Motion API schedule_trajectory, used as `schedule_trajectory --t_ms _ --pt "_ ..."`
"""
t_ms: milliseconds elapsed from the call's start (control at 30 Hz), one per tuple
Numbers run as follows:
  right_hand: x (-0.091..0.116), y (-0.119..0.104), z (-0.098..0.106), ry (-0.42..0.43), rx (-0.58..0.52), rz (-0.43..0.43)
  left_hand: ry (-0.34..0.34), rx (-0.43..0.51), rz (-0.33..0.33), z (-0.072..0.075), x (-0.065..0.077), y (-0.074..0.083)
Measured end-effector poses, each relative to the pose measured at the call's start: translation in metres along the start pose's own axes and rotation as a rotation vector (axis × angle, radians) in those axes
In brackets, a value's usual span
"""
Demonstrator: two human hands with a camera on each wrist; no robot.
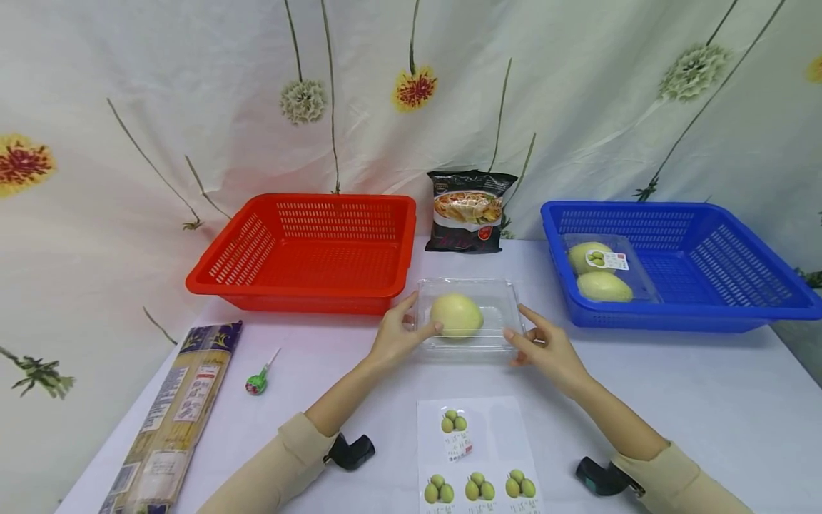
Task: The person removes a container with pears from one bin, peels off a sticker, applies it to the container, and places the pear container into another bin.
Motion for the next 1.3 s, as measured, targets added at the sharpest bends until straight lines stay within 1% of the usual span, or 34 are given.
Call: schedule_trajectory --t_ms 133,233,300,367,433,500,600,633,667,700,733,767,800,867,933,1000,1067,1133,1167,1233,1300 --pt "0.001 -0.001 0.000 -0.013 0.015 0.023 -0.005 -0.031 -0.010 0.002 -0.002 0.000" --pt "0.002 -0.002 0.000 -0.016 0.023 0.024 -0.016 -0.031 -0.015 0.002 -0.004 0.000" --pt "0.002 -0.002 0.001 -0.016 0.064 0.033 -0.016 -0.046 -0.033 0.003 -0.003 0.002" --pt "0.003 -0.003 0.001 -0.019 0.111 0.049 -0.003 -0.090 -0.055 0.004 0.000 0.004" --pt "0.004 -0.004 0.001 -0.011 0.171 0.069 0.032 -0.162 -0.088 0.008 0.004 0.008" --pt "0.007 -0.006 0.003 0.020 0.245 0.104 0.085 -0.254 -0.128 0.014 0.010 0.015" --pt "0.013 -0.012 0.009 0.120 0.334 0.179 0.159 -0.352 -0.197 0.024 0.020 0.026" --pt "0.016 -0.016 0.011 0.160 0.354 0.213 0.170 -0.373 -0.220 0.027 0.023 0.030" --pt "0.019 -0.019 0.013 0.203 0.374 0.249 0.166 -0.383 -0.240 0.029 0.026 0.032" --pt "0.023 -0.022 0.014 0.241 0.383 0.287 0.147 -0.386 -0.255 0.029 0.028 0.034" --pt "0.026 -0.025 0.015 0.273 0.380 0.326 0.111 -0.388 -0.263 0.028 0.031 0.035" --pt "0.030 -0.029 0.015 0.302 0.373 0.367 0.058 -0.391 -0.261 0.026 0.032 0.034" --pt "0.035 -0.032 0.016 0.329 0.371 0.411 -0.005 -0.393 -0.256 0.023 0.034 0.033" --pt "0.043 -0.038 0.014 0.366 0.360 0.509 -0.153 -0.395 -0.235 0.014 0.038 0.029" --pt "0.052 -0.044 0.008 0.365 0.349 0.619 -0.303 -0.386 -0.214 0.005 0.042 0.025" --pt "0.061 -0.049 -0.001 0.315 0.349 0.724 -0.435 -0.366 -0.214 -0.004 0.046 0.021" --pt "0.067 -0.052 -0.016 0.200 0.362 0.789 -0.559 -0.340 -0.219 -0.012 0.051 0.019" --pt "0.070 -0.052 -0.033 0.033 0.393 0.795 -0.678 -0.326 -0.233 -0.019 0.055 0.017" --pt "0.071 -0.050 -0.041 -0.056 0.411 0.770 -0.735 -0.330 -0.244 -0.022 0.058 0.017" --pt "0.071 -0.044 -0.057 -0.228 0.461 0.695 -0.835 -0.336 -0.261 -0.029 0.062 0.015" --pt "0.070 -0.038 -0.070 -0.367 0.513 0.604 -0.907 -0.340 -0.270 -0.035 0.064 0.014"
Point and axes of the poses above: each hand's wrist, its own x-axis away from the middle knuckle, its own z-axis out of the back of the hand, y = z × x, the point moved 8 cm from there along -x, towards the middle knuckle, and after that the axes turned 3 degrees about -z, right-handed, at the moved point
